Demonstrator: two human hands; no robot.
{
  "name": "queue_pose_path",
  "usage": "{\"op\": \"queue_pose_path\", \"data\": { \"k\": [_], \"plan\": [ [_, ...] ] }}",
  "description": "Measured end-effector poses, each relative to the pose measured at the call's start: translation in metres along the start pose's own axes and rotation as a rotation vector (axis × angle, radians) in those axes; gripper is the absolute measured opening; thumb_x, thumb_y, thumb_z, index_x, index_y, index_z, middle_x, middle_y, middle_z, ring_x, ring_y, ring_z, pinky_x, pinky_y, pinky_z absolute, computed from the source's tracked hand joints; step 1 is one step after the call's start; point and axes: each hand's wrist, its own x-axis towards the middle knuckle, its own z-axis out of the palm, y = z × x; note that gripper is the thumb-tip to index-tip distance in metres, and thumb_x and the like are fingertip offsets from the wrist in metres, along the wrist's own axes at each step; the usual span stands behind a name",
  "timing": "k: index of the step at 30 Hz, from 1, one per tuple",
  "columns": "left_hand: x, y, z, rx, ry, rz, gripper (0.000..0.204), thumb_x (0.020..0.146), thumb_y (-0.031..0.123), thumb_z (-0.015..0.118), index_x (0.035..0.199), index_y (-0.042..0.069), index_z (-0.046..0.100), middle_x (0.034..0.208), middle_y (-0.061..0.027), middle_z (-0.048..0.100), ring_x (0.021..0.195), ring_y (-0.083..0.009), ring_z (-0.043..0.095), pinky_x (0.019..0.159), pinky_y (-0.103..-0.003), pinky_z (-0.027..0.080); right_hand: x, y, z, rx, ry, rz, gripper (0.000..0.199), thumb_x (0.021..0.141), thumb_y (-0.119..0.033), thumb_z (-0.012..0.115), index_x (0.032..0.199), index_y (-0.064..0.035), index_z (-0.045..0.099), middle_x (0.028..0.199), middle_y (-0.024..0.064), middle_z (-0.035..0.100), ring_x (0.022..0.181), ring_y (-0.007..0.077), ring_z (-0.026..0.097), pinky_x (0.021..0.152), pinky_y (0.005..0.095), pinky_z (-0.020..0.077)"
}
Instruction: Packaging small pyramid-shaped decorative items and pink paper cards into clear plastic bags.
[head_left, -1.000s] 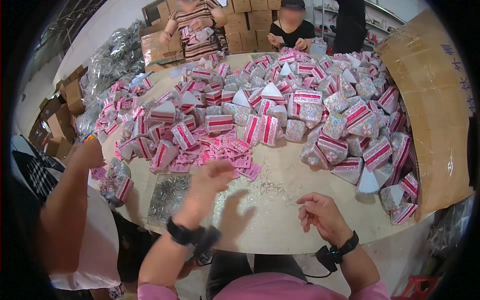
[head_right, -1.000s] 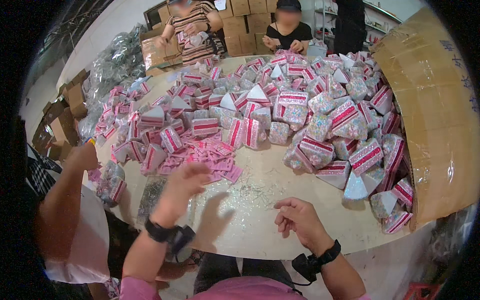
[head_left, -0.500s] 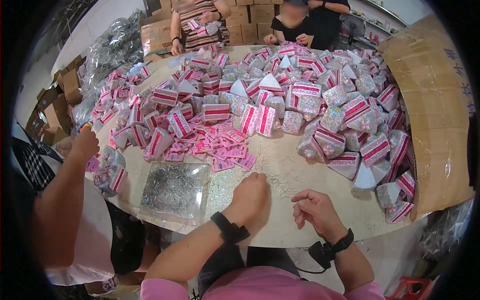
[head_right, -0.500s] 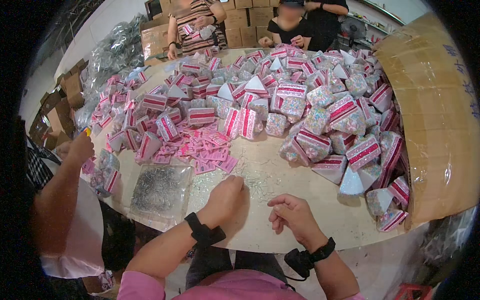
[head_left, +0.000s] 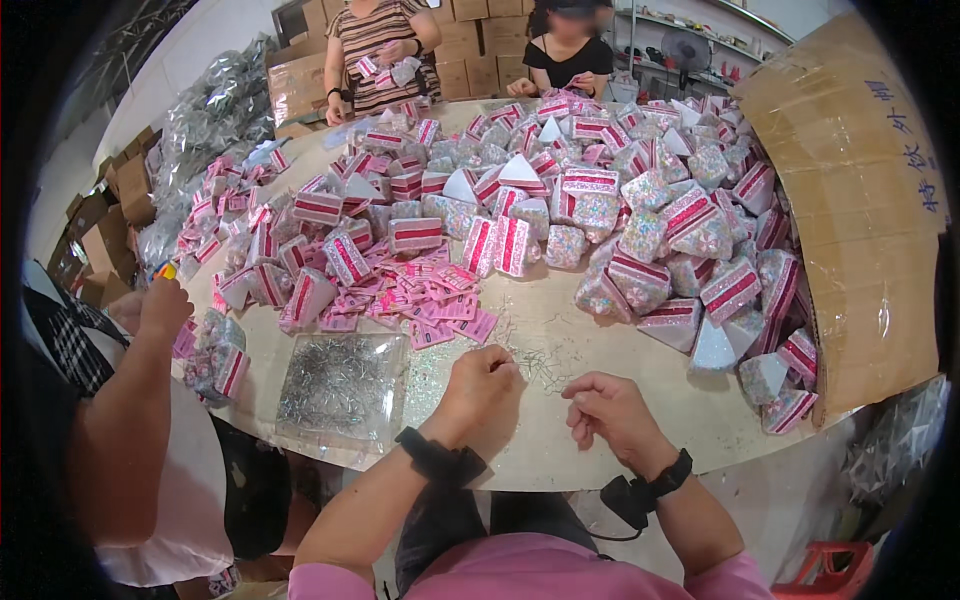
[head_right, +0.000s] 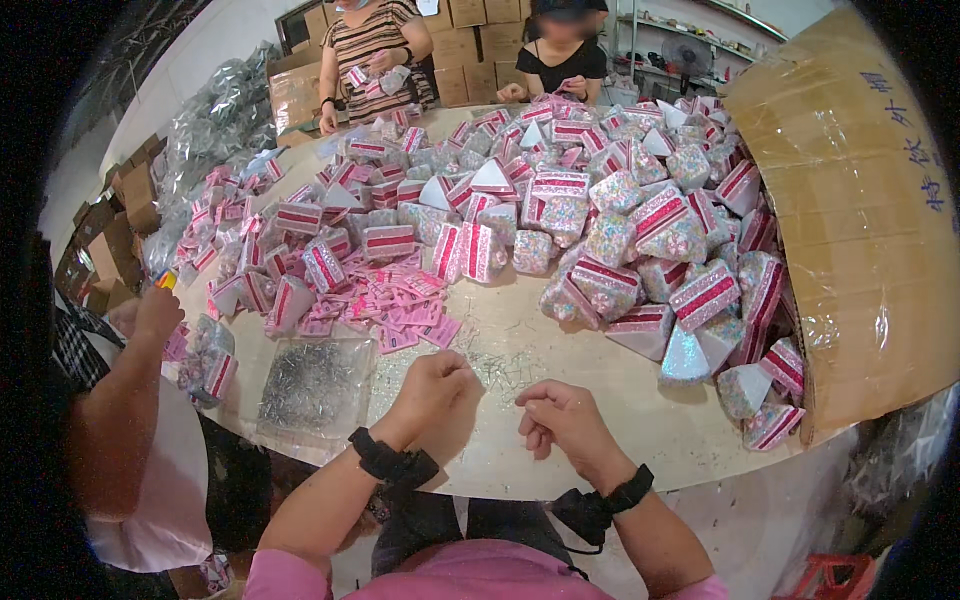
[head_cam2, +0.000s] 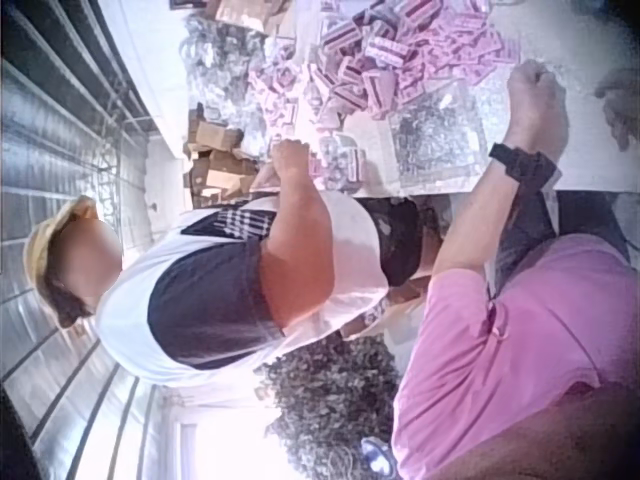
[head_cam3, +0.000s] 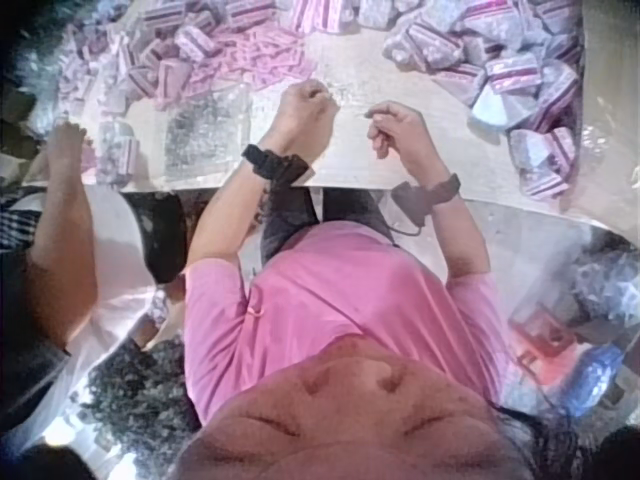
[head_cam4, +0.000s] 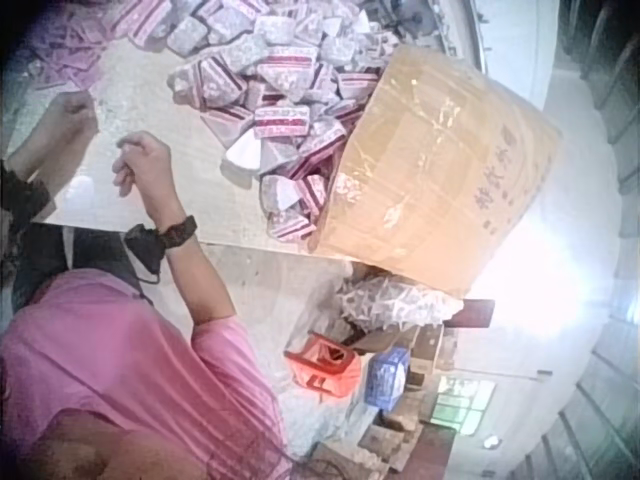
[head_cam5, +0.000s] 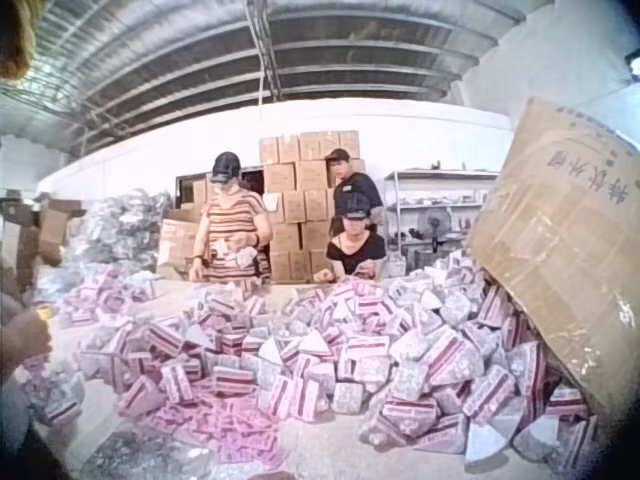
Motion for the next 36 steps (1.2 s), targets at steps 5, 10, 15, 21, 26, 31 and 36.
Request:
{"op": "queue_pose_path", "data": {
  "k": [5, 10, 15, 21, 26, 31, 36],
  "plan": [
    [-0.004, 0.012, 0.001, -0.238, -0.016, -0.151, 0.011, 0.087, 0.010, 0.059, 0.084, 0.000, 0.064, 0.065, -0.0012, 0.058, 0.054, -0.0064, 0.049, 0.050, -0.021, 0.039, 0.007, -0.005, 0.008, -0.041, 0.008, -0.026, 0.017, 0.090, -0.006, 0.050, 0.103, 0.0034, 0.056, 0.073, 0.0091, 0.061, 0.055, 0.0128, 0.059, 0.048, 0.0251, 0.0496],
    [-0.009, 0.022, 0.003, -0.602, -0.023, -0.228, 0.010, 0.090, 0.011, 0.059, 0.088, 0.003, 0.063, 0.066, 0.0003, 0.056, 0.053, -0.0063, 0.047, 0.048, -0.020, 0.036, 0.015, -0.012, 0.019, -0.065, 0.077, -0.059, 0.017, 0.088, -0.004, 0.052, 0.103, 0.0020, 0.056, 0.078, 0.0087, 0.061, 0.059, 0.0119, 0.060, 0.048, 0.0235, 0.0492],
    [-0.022, 0.030, 0.013, -0.832, -0.058, -0.265, 0.009, 0.092, 0.011, 0.057, 0.091, 0.003, 0.062, 0.068, -0.0007, 0.056, 0.056, -0.0060, 0.047, 0.049, -0.018, 0.036, 0.021, -0.006, 0.037, -0.068, 0.149, -0.213, 0.014, 0.085, -0.002, 0.056, 0.099, 0.0006, 0.059, 0.077, 0.0043, 0.059, 0.064, 0.0088, 0.059, 0.054, 0.0211, 0.0475],
    [-0.035, 0.031, 0.019, -0.873, -0.094, -0.293, 0.009, 0.092, 0.011, 0.056, 0.095, 0.002, 0.059, 0.070, -0.0007, 0.054, 0.058, -0.0069, 0.047, 0.053, -0.020, 0.038, 0.021, 0.005, 0.052, -0.391, 0.234, -0.592, 0.006, 0.082, 0.001, 0.059, 0.088, 0.0000, 0.062, 0.073, 0.0052, 0.056, 0.066, 0.0138, 0.057, 0.060, 0.0262, 0.0457],
    [-0.047, 0.029, 0.008, -0.607, -0.155, -0.213, 0.011, 0.092, 0.011, 0.055, 0.095, 0.002, 0.060, 0.072, 0.0006, 0.056, 0.060, -0.0060, 0.049, 0.054, -0.020, 0.039, 0.014, -0.007, 0.062, -0.741, 0.299, -0.945, 0.007, 0.079, 0.002, 0.059, 0.085, -0.0002, 0.059, 0.073, 0.0105, 0.055, 0.069, 0.0221, 0.057, 0.062, 0.0309, 0.0455],
    [-0.061, 0.030, -0.027, -0.198, -0.103, -0.093, 0.020, 0.090, 0.016, 0.058, 0.103, 0.002, 0.064, 0.082, -0.0012, 0.062, 0.069, -0.0052, 0.055, 0.062, -0.019, 0.045, 0.010, -0.015, 0.048, -0.234, 0.312, -0.586, 0.005, 0.089, -0.006, 0.053, 0.088, -0.0015, 0.055, 0.075, 0.0052, 0.056, 0.066, 0.0132, 0.056, 0.063, 0.0253, 0.0466],
    [-0.042, 0.046, -0.037, 0.109, -0.092, 0.038, 0.018, 0.084, 0.013, 0.061, 0.094, -0.001, 0.066, 0.091, -0.0076, 0.066, 0.080, -0.0156, 0.061, 0.073, -0.029, 0.049, 0.015, -0.006, 0.019, -0.093, 0.378, -0.489, 0.005, 0.091, -0.008, 0.052, 0.088, -0.0035, 0.053, 0.074, 0.0032, 0.056, 0.062, 0.0082, 0.054, 0.056, 0.0214, 0.0440]
  ]
}}
